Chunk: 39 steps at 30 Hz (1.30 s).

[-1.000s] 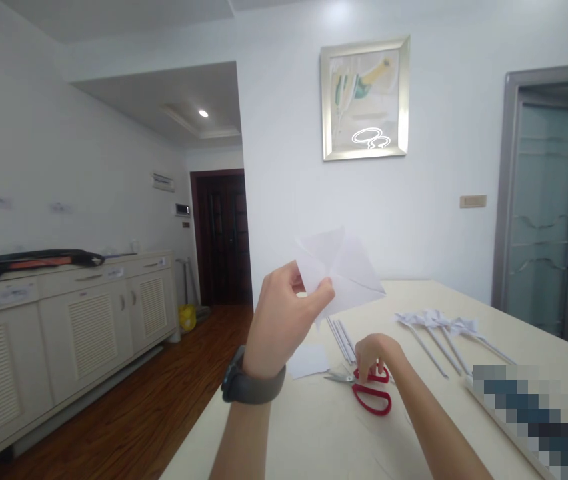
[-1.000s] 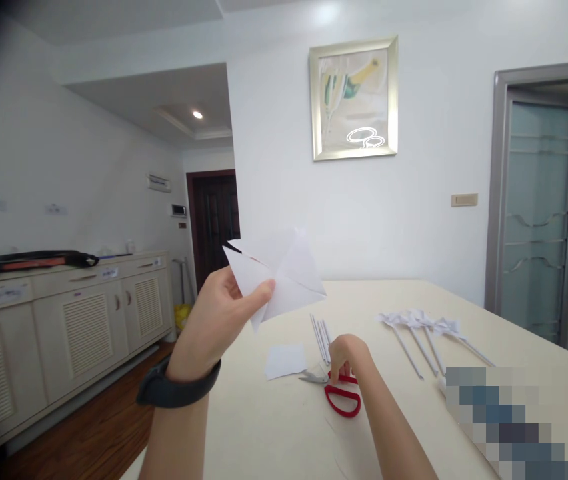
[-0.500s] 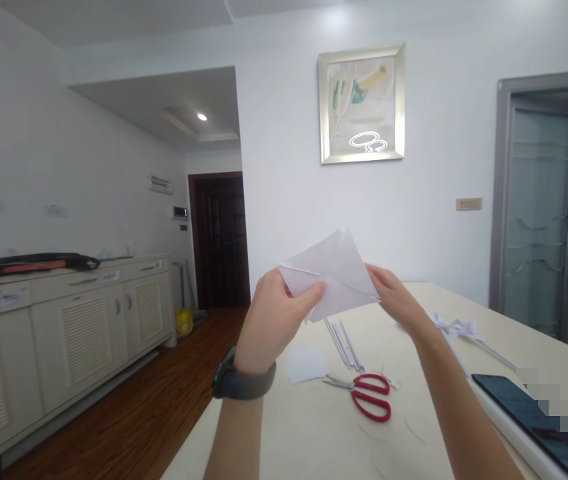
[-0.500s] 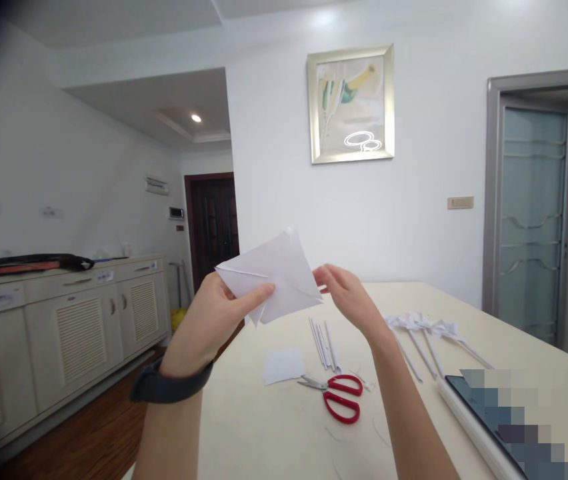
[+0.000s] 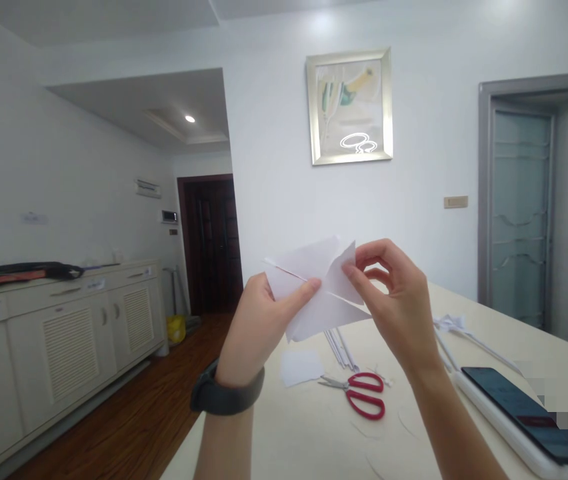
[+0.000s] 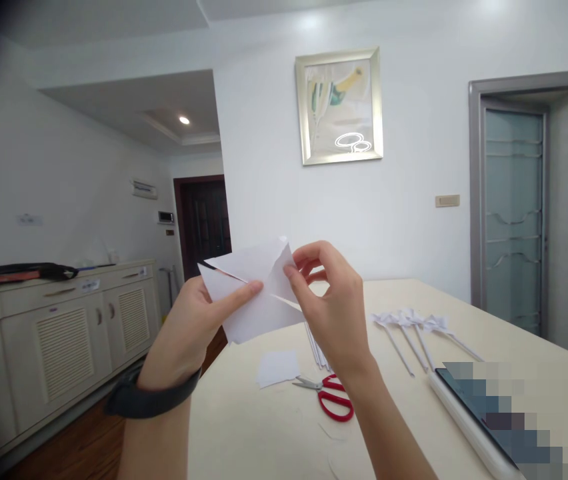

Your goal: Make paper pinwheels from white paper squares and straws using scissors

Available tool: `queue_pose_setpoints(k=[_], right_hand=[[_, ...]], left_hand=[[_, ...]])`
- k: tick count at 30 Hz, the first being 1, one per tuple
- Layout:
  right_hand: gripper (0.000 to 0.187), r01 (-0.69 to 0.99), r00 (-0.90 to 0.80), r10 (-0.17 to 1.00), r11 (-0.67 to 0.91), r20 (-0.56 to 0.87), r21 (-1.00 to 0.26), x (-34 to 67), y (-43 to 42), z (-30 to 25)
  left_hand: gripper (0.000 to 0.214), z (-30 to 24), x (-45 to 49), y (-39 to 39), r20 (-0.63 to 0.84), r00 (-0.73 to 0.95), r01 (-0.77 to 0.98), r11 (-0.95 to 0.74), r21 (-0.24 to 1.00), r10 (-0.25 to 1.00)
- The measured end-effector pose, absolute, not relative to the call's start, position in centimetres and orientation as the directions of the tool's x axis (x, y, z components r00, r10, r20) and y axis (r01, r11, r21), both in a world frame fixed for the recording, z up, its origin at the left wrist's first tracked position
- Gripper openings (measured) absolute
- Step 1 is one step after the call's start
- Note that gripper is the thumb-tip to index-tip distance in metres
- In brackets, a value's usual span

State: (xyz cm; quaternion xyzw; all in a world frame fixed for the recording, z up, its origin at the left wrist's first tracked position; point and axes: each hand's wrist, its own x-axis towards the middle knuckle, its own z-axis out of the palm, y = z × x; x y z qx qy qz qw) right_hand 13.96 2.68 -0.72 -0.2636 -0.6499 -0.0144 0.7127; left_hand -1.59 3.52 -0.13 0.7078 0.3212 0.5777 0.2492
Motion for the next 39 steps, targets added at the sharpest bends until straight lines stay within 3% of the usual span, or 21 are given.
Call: queue_pose_setpoints(k=[4, 8, 19, 26, 33, 39], right_hand=[[0.014, 0.435, 0.102, 0.161, 0.88, 0.982, -0.189, 13.66, 2.34, -0.67], [0.016, 0.444, 0.019, 0.101, 0.891, 0.995, -0.099, 13.74, 2.28, -0.68], [0.008, 0.395, 0.148, 0.271, 0.865, 0.951, -0.308, 14.38, 2.38, -0.59], [0.025, 0.378, 0.175, 0.286, 0.864, 0.942, -0.333, 14.27, 2.44, -0.52], [0.007, 0.413, 0.101, 0.341, 0.84, 0.934, -0.352, 14.62, 2.33, -0.46], [0.008, 0.343, 0.098, 0.307, 0.883, 0.947, -0.321, 14.52, 2.18, -0.27]], left_hand=[[0.038, -0.02, -1.49, 3.32, 0.642, 0.119, 0.159, -0.653, 0.741, 0.758], [0.035, 0.01, -1.51, 3.26, 0.652, 0.156, 0.188, -0.671, 0.718, 0.742], [0.036, 0.07, -1.67, 3.2, 0.627, 0.271, 0.173, -0.678, 0.715, 0.731], [0.033, 0.29, -1.93, 3.11, 0.613, 0.295, 0.208, -0.675, 0.708, 0.733], [0.038, 0.35, -2.06, 3.23, 0.607, 0.339, 0.177, -0.682, 0.709, 0.719], [0.038, 0.4, -2.15, 3.15, 0.6, 0.344, 0.205, -0.681, 0.703, 0.722]])
